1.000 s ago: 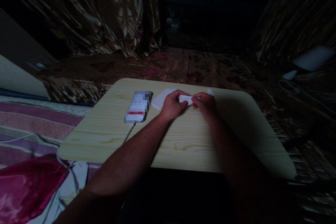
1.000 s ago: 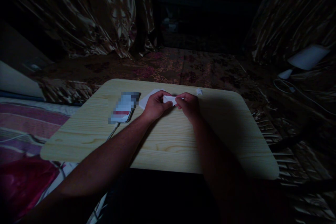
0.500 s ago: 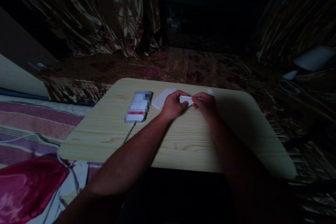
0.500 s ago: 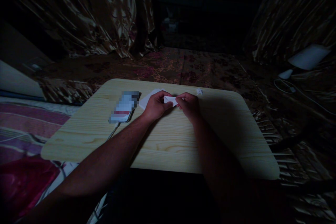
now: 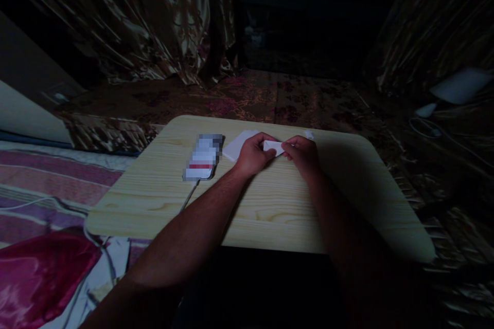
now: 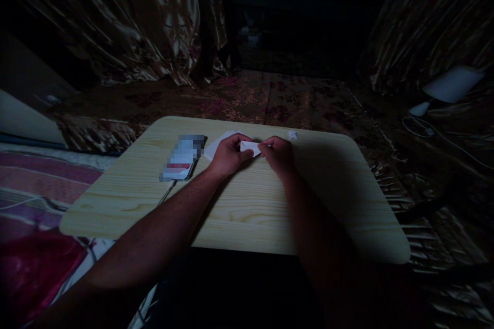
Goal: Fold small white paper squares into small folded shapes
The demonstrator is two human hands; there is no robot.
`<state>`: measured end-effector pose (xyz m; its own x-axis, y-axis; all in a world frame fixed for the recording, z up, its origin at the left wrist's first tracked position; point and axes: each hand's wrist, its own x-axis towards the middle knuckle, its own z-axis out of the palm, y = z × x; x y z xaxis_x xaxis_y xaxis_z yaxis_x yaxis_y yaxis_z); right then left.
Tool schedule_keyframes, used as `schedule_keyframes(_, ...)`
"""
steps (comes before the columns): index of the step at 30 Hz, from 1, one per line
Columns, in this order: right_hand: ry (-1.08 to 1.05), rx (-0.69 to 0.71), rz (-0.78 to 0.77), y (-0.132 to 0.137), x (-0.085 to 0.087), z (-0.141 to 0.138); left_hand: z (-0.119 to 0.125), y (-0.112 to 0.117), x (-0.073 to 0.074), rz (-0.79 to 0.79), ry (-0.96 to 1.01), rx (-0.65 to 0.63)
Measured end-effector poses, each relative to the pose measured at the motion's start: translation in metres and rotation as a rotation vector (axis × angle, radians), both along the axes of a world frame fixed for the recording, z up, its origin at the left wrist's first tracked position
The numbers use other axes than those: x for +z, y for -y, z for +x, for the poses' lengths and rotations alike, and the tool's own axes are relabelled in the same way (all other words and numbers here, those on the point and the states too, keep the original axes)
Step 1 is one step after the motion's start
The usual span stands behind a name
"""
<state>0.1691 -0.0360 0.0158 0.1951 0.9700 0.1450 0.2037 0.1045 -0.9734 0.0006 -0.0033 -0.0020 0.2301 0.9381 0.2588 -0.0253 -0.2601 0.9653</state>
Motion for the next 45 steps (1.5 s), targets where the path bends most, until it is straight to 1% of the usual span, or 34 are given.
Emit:
schedule_keyframes(4,0.01,-0.002,0.032,-0.002,-0.003,0.002,0.0,0.002,0.003,-0.025,-0.003,0.001)
schedule_keyframes(7,-0.013,0.004,0.004,-0.003,-0.003,0.002,-0.001,0.002,0.004,-0.023,-0.001,0.02)
schedule_keyframes(17,-0.027,-0.009,0.034,-0.005,-0.005,0.004,0.0,-0.002,0.001,-0.07,0.057,0.028)
schedule_keyframes(21,-0.088,-0.015,0.038,-0.009,-0.007,0.004,0.0,-0.002,0.003,-0.09,0.074,0.043)
schedule_keyframes(26,-0.204,-0.02,-0.009,-0.014,-0.008,0.005,0.0,-0.001,0.006,-0.151,0.121,0.069)
schedule_keyframes(31,-0.141,-0.003,0.036,-0.01,-0.006,0.004,0.0,-0.001,0.006,-0.153,0.117,0.053)
schedule_keyframes(35,-0.144,-0.027,0.06,-0.007,-0.004,0.002,0.0,-0.001,0.005,-0.152,0.124,0.035)
schedule_keyframes(39,-0.144,-0.058,0.054,-0.007,-0.003,0.001,0.001,0.0,0.006,-0.168,0.126,0.076)
schedule_keyframes(42,-0.156,-0.066,0.031,-0.007,-0.002,0.001,0.001,0.002,0.008,-0.191,0.166,0.114)
schedule_keyframes(45,-0.167,-0.063,0.008,-0.008,-0.004,0.001,0.001,0.002,0.008,-0.209,0.201,0.117)
